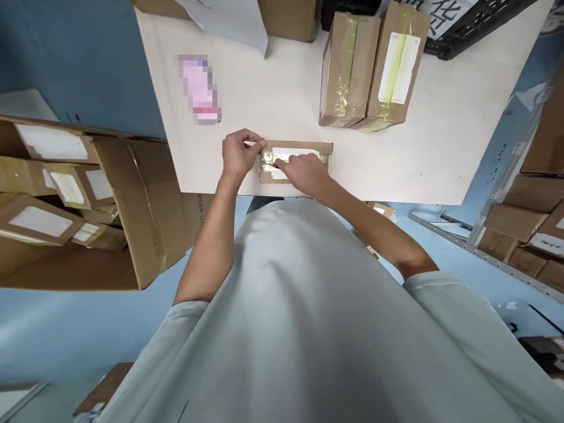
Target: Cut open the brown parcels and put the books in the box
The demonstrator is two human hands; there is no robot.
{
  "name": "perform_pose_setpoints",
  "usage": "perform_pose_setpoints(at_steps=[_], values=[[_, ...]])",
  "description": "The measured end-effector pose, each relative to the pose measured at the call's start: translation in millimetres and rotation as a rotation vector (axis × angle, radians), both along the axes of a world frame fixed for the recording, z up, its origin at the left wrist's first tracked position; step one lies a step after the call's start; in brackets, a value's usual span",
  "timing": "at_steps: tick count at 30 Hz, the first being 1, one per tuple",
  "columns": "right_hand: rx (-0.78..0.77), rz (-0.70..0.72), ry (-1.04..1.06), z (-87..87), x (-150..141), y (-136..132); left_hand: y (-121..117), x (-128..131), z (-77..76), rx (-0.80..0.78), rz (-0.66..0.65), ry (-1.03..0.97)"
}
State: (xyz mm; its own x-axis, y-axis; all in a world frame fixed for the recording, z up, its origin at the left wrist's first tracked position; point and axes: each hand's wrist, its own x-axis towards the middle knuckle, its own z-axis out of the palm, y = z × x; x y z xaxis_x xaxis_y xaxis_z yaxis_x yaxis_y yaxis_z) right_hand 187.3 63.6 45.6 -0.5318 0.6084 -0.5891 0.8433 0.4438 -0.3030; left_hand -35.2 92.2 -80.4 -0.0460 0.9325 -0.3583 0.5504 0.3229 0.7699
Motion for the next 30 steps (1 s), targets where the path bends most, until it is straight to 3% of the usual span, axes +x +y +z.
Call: perform_pose_setpoints(at_steps=[5, 9, 12, 15, 20, 27, 30], values=[[0.016, 0.089, -0.024, 9.1, -12.4, 13.7, -6.4, 3.2, -3.6, 0.050, 0.012, -0.022], [0.004, 0.125, -0.051, 6.0, -10.2, 21.0, -10.1, 6.8, -3.1, 0.095, 0.034, 0.011], [0.005, 0.094, -0.050, -3.2, 17.9, 17.0, -10.8, 7.0, -3.1, 0.103, 0.038, 0.001], [0.011, 0.024, -0.063, -10.1, 64.6, 7.1, -11.2, 8.1, -2.5, 0.107, 0.041, -0.001], [0.088, -0.063, -0.135, -8.0, 129.5, -5.6, -14.6, 14.6, -1.9, 0.083, 0.027, 0.010], [0.133, 0.000, -0.188, -9.4, 151.9, -3.9, -20.4, 16.6, 6.3, 0.122, -0.003, 0.075], [0.133, 0.015, -0.175, -13.3, 154.8, -2.3, -24.2, 39.1, 17.7, 0.242, -0.134, 0.136]])
